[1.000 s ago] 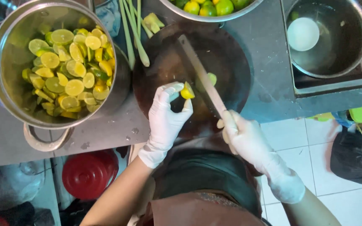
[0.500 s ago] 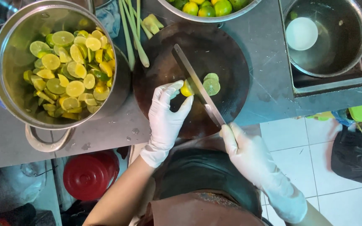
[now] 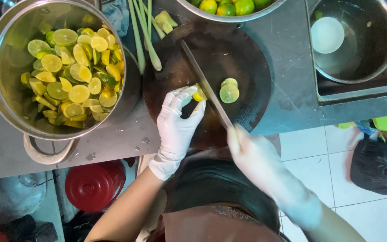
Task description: A person wearing gloves uses a large knife to slice small green limes into thin rounds on a wooden cutting board.
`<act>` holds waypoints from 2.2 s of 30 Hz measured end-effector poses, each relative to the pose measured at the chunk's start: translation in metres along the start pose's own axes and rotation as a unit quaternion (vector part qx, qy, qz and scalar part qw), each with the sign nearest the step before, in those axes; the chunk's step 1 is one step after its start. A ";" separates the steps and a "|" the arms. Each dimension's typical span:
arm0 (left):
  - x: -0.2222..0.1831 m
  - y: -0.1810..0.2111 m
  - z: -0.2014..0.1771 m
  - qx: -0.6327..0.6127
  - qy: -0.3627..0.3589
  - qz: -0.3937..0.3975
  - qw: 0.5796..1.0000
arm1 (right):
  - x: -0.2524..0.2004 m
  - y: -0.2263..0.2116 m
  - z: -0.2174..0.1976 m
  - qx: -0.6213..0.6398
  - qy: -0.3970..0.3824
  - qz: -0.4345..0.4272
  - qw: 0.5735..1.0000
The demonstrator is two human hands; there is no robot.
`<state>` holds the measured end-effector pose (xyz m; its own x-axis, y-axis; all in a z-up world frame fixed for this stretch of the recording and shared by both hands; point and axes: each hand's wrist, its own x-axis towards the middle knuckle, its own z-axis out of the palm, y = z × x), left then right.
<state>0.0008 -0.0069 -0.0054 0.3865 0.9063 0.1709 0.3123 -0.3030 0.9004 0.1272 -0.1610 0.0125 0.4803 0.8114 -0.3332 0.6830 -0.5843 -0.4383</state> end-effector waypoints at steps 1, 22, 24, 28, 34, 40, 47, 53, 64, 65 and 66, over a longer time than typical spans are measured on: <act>0.000 0.001 -0.001 0.000 -0.001 0.001 1.000 | 0.011 -0.012 -0.003 0.016 -0.006 -0.014 1.000; 0.002 -0.001 0.002 -0.017 0.039 -0.004 0.999 | -0.009 -0.009 -0.029 0.076 0.020 0.066 0.995; 0.000 -0.003 0.002 -0.064 0.034 -0.019 0.997 | -0.014 -0.003 -0.024 0.080 0.041 0.044 0.995; -0.001 0.000 -0.002 -0.063 0.011 -0.044 0.997 | -0.025 0.008 -0.013 0.001 0.117 -0.048 0.992; 0.000 -0.007 -0.004 -0.015 0.019 0.020 1.000 | -0.031 0.005 -0.022 -0.016 0.000 0.002 1.000; 0.006 -0.004 -0.009 0.027 0.003 0.035 0.999 | -0.007 -0.020 -0.021 -0.007 -0.083 0.024 0.996; 0.003 0.005 -0.004 -0.035 0.051 -0.005 0.998 | 0.035 -0.034 -0.006 -0.019 -0.043 0.028 0.998; 0.007 -0.002 -0.001 -0.023 0.070 0.024 0.997 | 0.005 -0.046 -0.051 0.099 -0.066 0.136 0.984; -0.001 -0.015 0.006 0.070 0.040 0.050 0.996 | -0.039 0.009 -0.016 0.018 0.102 -0.016 0.995; -0.001 -0.016 0.006 0.072 0.042 0.053 0.995 | -0.041 0.013 -0.013 0.006 0.111 -0.029 0.993; -0.001 -0.016 0.006 0.072 0.041 0.052 0.995 | -0.042 0.012 -0.012 0.006 0.110 -0.029 0.993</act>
<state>0.0006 -0.0049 -0.0227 0.3528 0.8868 0.2986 0.3969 -0.4309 0.8104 0.1219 -0.2016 0.0313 0.5505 0.8266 -0.1168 0.7069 -0.5360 -0.4615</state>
